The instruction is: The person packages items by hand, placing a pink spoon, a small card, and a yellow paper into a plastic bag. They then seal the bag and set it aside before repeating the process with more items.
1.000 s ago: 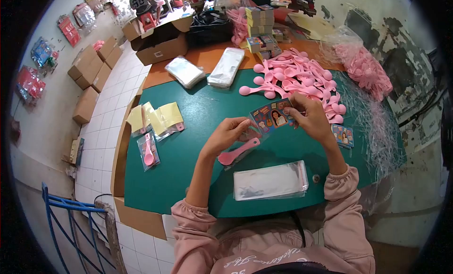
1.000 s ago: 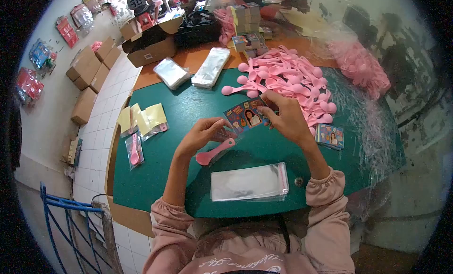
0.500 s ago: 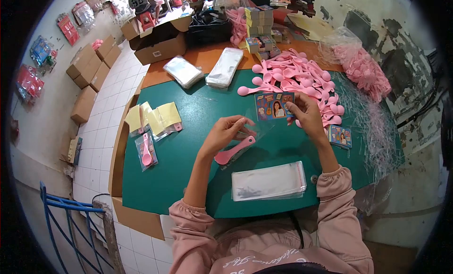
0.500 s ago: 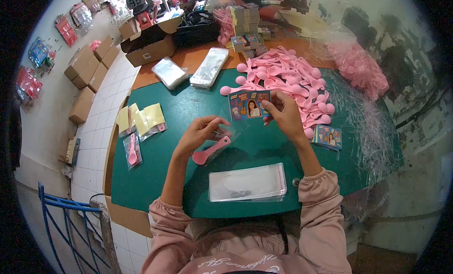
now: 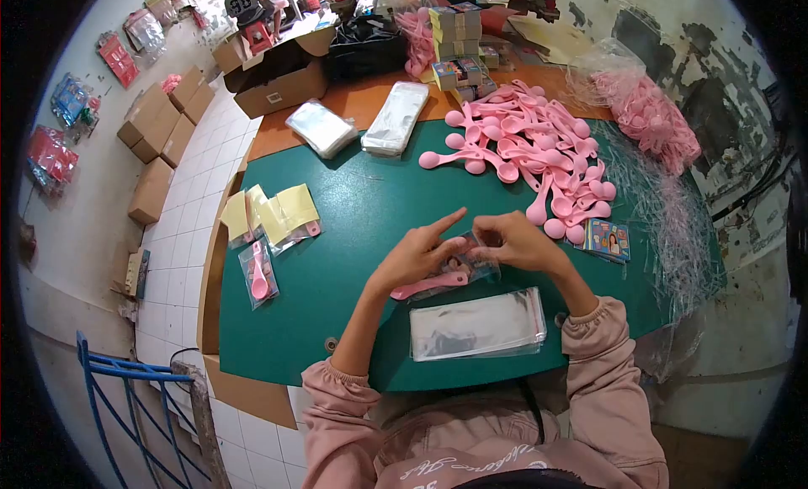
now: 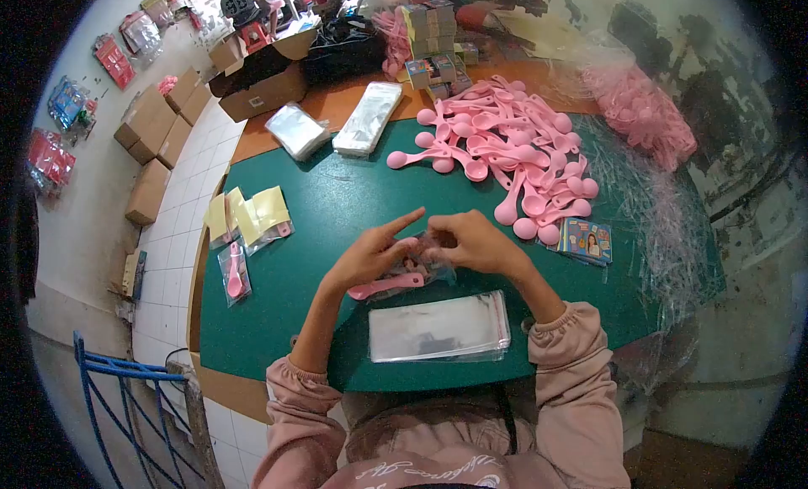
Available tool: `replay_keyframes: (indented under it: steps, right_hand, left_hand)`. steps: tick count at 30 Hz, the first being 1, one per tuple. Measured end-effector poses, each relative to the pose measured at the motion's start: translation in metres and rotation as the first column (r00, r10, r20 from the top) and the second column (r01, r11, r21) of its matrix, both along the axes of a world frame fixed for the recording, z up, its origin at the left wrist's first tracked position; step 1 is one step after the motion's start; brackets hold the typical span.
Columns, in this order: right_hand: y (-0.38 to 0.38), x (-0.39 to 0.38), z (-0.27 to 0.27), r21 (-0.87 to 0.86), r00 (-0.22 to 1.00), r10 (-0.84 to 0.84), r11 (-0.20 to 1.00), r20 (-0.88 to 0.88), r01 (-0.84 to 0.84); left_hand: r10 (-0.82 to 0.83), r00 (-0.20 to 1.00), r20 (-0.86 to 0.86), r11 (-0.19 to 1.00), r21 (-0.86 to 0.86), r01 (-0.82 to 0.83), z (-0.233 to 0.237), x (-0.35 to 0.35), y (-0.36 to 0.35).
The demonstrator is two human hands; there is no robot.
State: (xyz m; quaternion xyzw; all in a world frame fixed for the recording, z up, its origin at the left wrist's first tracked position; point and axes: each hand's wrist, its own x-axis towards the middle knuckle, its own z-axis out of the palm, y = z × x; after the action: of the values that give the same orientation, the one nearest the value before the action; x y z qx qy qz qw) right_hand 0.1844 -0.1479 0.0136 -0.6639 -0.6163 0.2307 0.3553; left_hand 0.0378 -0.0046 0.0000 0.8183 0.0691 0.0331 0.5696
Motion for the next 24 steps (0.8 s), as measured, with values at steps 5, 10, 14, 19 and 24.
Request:
replay_keyframes:
  steps: [5,10,14,19,24]
  right_hand:
    - [0.001,-0.001,-0.010,0.022,0.981,0.006,1.000,-0.193,-0.001]
    - [-0.001,0.011,-0.004,-0.025,0.911,-0.163,0.986,-0.378,0.166]
    - [-0.003,0.007,0.005,-0.204,0.723,-0.208,0.974,-0.658,0.095]
    - [-0.005,0.010,0.003,-0.184,0.809,-0.180,0.979,-0.559,0.091]
    - [0.005,0.010,-0.012,0.113,0.892,-0.191,0.960,-0.410,0.258]
  left_hand:
    - [0.096,0.988,-0.122,0.976,0.208,-0.069,0.017,-0.003,-0.011]
    - [-0.076,0.986,-0.149,0.997,-0.024,0.074,0.007,-0.030,0.028]
    - [-0.009,0.999,-0.054,0.924,-0.383,-0.012,-0.001,-0.047,0.037]
    - [0.024,0.995,-0.101,0.890,-0.451,-0.068,-0.002,-0.043,0.036]
    - [0.338,0.933,0.125,0.941,-0.044,-0.336,-0.034,-0.033,0.028]
